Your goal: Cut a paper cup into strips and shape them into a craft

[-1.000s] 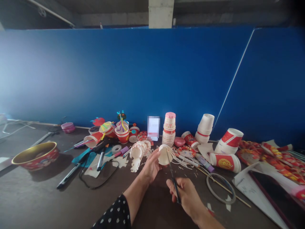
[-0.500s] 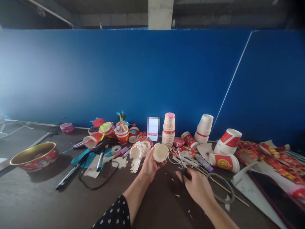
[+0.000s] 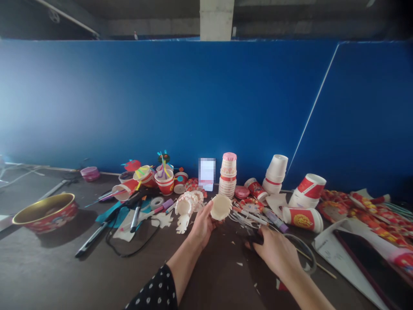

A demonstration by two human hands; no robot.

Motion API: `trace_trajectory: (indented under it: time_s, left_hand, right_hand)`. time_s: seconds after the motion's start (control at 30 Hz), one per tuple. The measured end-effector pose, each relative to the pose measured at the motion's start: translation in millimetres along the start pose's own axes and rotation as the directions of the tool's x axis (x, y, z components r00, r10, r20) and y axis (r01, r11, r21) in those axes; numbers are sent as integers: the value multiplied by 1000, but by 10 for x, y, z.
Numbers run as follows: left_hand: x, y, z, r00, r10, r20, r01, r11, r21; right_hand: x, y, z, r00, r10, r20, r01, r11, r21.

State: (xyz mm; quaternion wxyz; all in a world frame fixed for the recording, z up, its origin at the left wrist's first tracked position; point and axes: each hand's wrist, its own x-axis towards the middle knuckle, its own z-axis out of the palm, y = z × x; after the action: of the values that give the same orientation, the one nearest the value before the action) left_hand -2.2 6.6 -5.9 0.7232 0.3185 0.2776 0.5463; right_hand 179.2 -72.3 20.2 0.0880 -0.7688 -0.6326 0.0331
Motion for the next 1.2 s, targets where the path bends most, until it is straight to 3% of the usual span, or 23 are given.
trace_trajectory:
  time_s: [0.37, 0.7, 1.2]
  left_hand:
    - [2, -2, 11, 1000, -7, -27, 7, 1000, -14]
    - [7, -24, 16, 999, 35, -2, -35, 999, -27]
    - [7, -12, 45, 1000, 1, -22, -3, 995, -105]
  right_hand:
    - [62, 123, 31, 1000, -2, 14, 0, 994, 110]
    - [87, 171, 62, 998, -50, 27, 46, 993, 113]
    - [95, 184, 38, 997, -61, 47, 53, 987, 152]
